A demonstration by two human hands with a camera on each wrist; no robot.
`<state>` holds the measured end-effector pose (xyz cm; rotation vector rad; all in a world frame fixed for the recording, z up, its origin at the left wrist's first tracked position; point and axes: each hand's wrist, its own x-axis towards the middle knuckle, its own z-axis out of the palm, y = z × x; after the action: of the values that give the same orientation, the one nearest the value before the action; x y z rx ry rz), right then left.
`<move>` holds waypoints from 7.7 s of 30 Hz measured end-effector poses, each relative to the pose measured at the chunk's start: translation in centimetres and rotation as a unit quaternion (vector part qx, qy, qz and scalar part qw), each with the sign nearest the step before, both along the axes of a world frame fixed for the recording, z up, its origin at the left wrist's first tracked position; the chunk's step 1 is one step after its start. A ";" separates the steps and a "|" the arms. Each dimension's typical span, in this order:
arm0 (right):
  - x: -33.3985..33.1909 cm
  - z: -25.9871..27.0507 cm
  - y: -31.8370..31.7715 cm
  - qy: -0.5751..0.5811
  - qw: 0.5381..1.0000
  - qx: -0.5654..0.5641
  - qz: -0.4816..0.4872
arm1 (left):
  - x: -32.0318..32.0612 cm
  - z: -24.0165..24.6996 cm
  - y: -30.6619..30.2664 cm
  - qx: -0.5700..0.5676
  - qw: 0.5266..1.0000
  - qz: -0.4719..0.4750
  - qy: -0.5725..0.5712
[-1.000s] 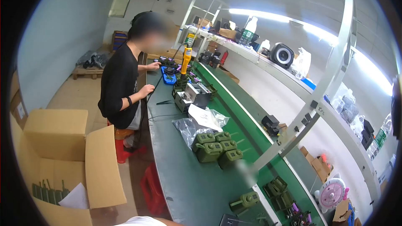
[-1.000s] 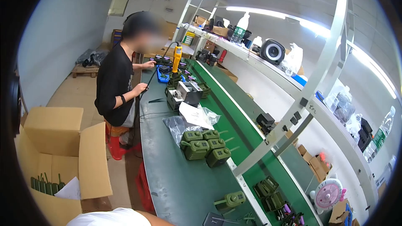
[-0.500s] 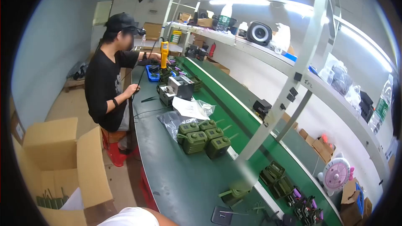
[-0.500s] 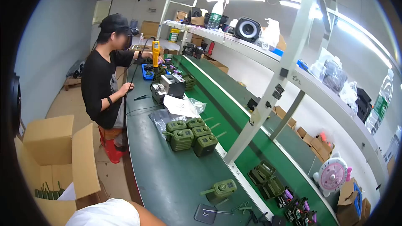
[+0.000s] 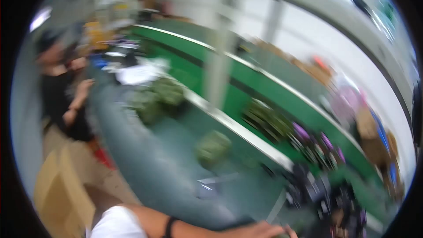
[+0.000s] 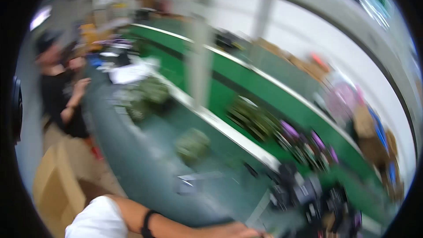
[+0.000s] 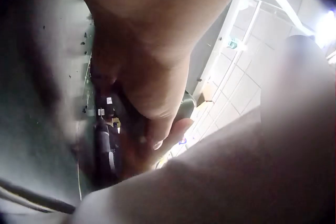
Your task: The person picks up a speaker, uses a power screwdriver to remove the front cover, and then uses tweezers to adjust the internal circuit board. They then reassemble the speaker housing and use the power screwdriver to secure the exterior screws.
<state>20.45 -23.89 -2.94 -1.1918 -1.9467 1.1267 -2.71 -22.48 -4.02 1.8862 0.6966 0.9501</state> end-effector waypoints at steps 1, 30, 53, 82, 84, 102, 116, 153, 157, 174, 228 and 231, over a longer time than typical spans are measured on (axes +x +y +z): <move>0.1 0.4 -0.7 -0.024 0.996 -0.011 -0.084 | 0.0 0.4 -0.4 -0.025 0.999 0.023 -0.022; 0.4 2.6 0.0 -0.229 0.972 0.045 0.024 | 0.9 -2.0 -1.3 -0.172 0.985 0.020 -0.003; 6.5 3.8 -0.8 -0.321 0.930 0.015 -0.178 | 0.9 2.4 0.8 0.218 0.968 0.072 0.103; 0.8 -5.5 -5.2 -0.021 0.992 0.121 -0.038 | 6.9 7.2 1.0 -0.102 0.941 -0.062 -0.318; 0.8 -5.5 -5.2 -0.015 0.992 0.123 -0.036 | 7.2 6.8 1.1 -0.123 0.947 -0.055 -0.290; -2.6 -5.9 -5.0 -0.001 0.987 0.161 0.008 | 6.8 8.2 0.4 -0.155 0.982 0.004 -0.110; -4.0 -5.4 -3.3 -0.009 0.989 0.147 0.035 | 3.9 7.5 1.2 -0.156 0.968 0.051 -0.190; -3.8 -6.1 -3.2 0.030 0.992 0.121 0.019 | 2.6 6.0 1.0 -0.132 0.972 -0.073 -0.182; -3.7 -5.7 -3.3 0.033 0.992 0.118 0.019 | 2.5 4.4 3.3 -0.175 0.932 -0.235 -0.213; -3.7 -6.0 -3.5 0.074 0.993 0.087 0.005 | 3.5 4.1 1.1 -0.075 0.970 -0.095 -0.211; -0.2 0.6 1.0 -0.007 0.994 -0.024 0.107 | -0.7 1.6 1.9 0.046 0.983 -0.061 0.165; -0.1 -0.3 2.0 0.029 0.994 -0.062 0.082 | -0.4 -0.5 1.7 0.051 0.997 -0.004 0.052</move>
<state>20.39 -21.92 -3.26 -1.0627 -1.9836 1.3695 -3.12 -20.82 -4.55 2.0380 0.7116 0.9025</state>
